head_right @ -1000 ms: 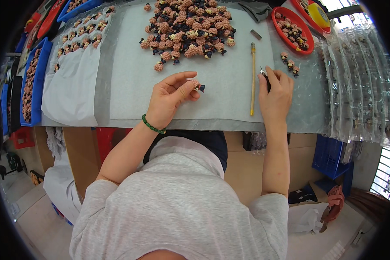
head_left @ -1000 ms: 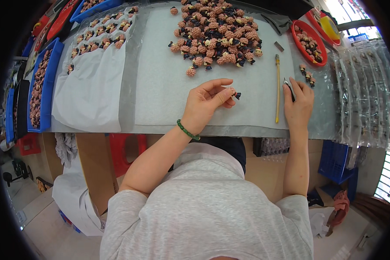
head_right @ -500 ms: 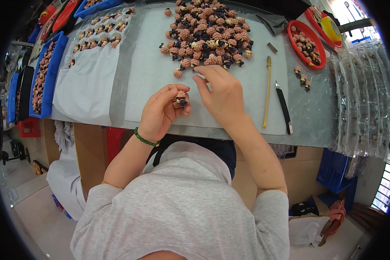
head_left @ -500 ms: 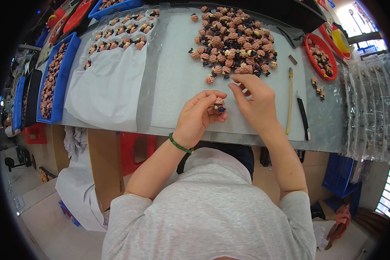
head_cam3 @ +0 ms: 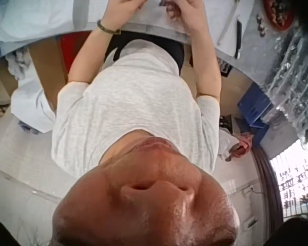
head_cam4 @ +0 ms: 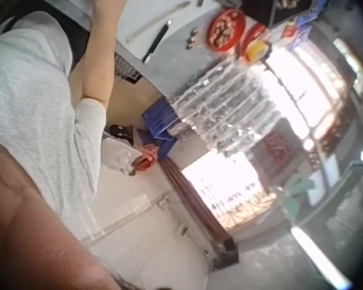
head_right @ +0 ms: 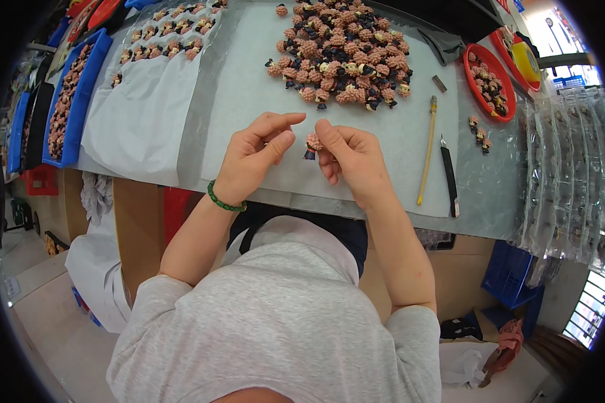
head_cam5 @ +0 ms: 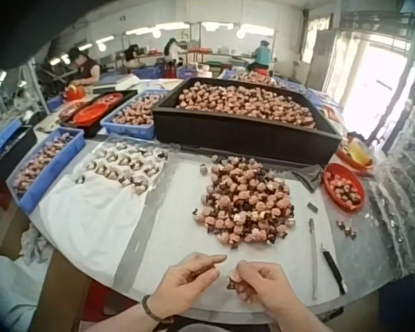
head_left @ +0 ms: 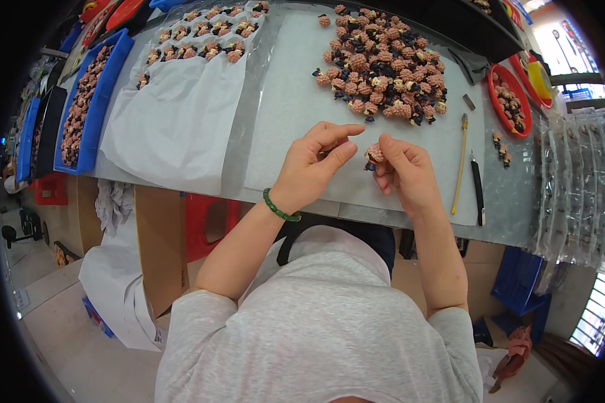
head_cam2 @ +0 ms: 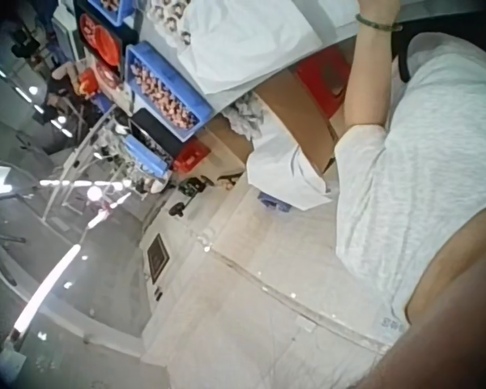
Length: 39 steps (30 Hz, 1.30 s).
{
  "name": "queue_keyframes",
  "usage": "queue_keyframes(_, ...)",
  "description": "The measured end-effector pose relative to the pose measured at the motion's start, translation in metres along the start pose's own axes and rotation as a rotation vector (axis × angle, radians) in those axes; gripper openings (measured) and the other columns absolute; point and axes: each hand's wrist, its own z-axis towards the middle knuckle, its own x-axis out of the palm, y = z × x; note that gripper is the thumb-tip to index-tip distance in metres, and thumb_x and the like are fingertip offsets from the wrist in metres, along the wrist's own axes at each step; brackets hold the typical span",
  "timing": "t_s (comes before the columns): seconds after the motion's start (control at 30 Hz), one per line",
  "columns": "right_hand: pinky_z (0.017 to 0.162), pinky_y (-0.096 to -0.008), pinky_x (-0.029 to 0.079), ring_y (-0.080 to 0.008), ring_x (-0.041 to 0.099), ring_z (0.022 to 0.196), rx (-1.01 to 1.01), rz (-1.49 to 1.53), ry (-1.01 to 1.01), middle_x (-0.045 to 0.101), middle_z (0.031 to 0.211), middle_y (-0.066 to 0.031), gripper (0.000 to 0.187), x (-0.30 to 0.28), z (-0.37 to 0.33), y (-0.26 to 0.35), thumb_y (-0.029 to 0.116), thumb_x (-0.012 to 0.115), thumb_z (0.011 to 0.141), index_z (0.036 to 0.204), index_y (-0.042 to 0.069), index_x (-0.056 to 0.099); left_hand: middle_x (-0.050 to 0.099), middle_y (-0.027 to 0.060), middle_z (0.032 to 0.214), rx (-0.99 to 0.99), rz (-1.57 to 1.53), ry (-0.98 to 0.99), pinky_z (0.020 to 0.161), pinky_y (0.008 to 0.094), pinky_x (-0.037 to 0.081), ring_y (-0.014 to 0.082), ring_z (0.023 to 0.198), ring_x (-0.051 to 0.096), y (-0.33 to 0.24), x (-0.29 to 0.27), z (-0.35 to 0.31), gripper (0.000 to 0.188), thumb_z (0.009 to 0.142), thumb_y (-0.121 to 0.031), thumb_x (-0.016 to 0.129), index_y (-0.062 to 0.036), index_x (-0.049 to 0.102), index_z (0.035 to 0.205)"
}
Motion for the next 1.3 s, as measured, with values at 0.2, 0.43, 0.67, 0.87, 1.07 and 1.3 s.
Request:
queue_keyframes(0.2, 0.036, -0.0189, 0.034, -0.0082, 0.047, 0.046, 0.219, 0.387, 0.103, 0.053, 0.061, -0.0032, 0.043, -0.001, -0.007, -0.012, 0.043, 0.044, 0.087, 0.08, 0.003, 0.058, 0.052, -0.0032, 0.077, -0.057, -0.105, 0.21, 0.056, 0.0177, 0.036, 0.0035, 0.065, 0.042, 0.005, 0.014, 0.011, 0.023, 0.088, -0.016, 0.048, -0.0039, 0.057, 0.105)
queue_keyframes(0.43, 0.06, -0.0234, 0.048, -0.0146, 0.059, 0.069, -0.301, 0.076, -0.187, 0.058, 0.081, -0.0096, 0.025, 0.014, -0.018, -0.027, 0.016, 0.051, 0.086, 0.098, -0.005, 0.055, 0.056, -0.0007, 0.072, -0.148, -0.142, 0.005, 0.052, 0.0168, 0.037, 0.0029, 0.06, 0.045, 0.009, 0.018, 0.01, 0.015, 0.083, -0.015, 0.056, -0.001, 0.059, 0.087)
queue_keyframes(0.67, 0.072, -0.0283, 0.05, -0.0199, 0.06, 0.08, -0.306, 0.347, -0.125, 0.059, 0.092, -0.0141, 0.025, 0.011, -0.021, -0.042, 0.003, 0.056, 0.081, 0.104, -0.007, 0.053, 0.059, 0.0015, 0.069, -0.105, -0.064, -0.032, 0.052, 0.0168, 0.039, 0.0036, 0.061, 0.05, -0.003, 0.021, 0.011, 0.015, 0.079, -0.012, 0.061, 0.0021, 0.058, 0.084)
queue_keyframes(0.87, 0.074, -0.0283, 0.05, -0.0199, 0.06, 0.08, -0.374, 0.285, -0.179, 0.059, 0.093, -0.014, 0.026, 0.013, -0.022, -0.042, 0.0, 0.055, 0.081, 0.105, -0.006, 0.052, 0.059, 0.0013, 0.069, -0.159, -0.106, -0.007, 0.051, 0.0166, 0.039, 0.004, 0.058, 0.049, 0.004, 0.017, 0.012, 0.017, 0.079, -0.013, 0.061, 0.0023, 0.059, 0.086)
queue_keyframes(1.07, 0.077, -0.0279, 0.048, -0.018, 0.058, 0.087, -0.535, 0.118, -0.164, 0.057, 0.097, -0.0144, 0.033, 0.011, -0.023, -0.047, -0.006, 0.055, 0.078, 0.11, -0.006, 0.048, 0.06, 0.003, 0.078, -0.141, -0.219, 0.085, 0.058, 0.0183, 0.043, 0.0055, 0.065, 0.052, 0.011, 0.011, 0.01, 0.017, 0.08, -0.012, 0.059, 0.0012, 0.058, 0.09)
queue_keyframes(1.3, 0.079, -0.0269, 0.047, -0.0172, 0.057, 0.088, -0.755, -0.203, -0.188, 0.056, 0.099, -0.0144, 0.038, 0.003, -0.023, -0.044, -0.009, 0.058, 0.075, 0.111, -0.005, 0.048, 0.057, 0.0067, 0.1, -0.092, -0.359, 0.206, 0.076, 0.0235, 0.045, 0.0102, 0.088, 0.054, 0.006, 0.008, 0.006, 0.019, 0.081, -0.005, 0.055, 0.0005, 0.053, 0.099)
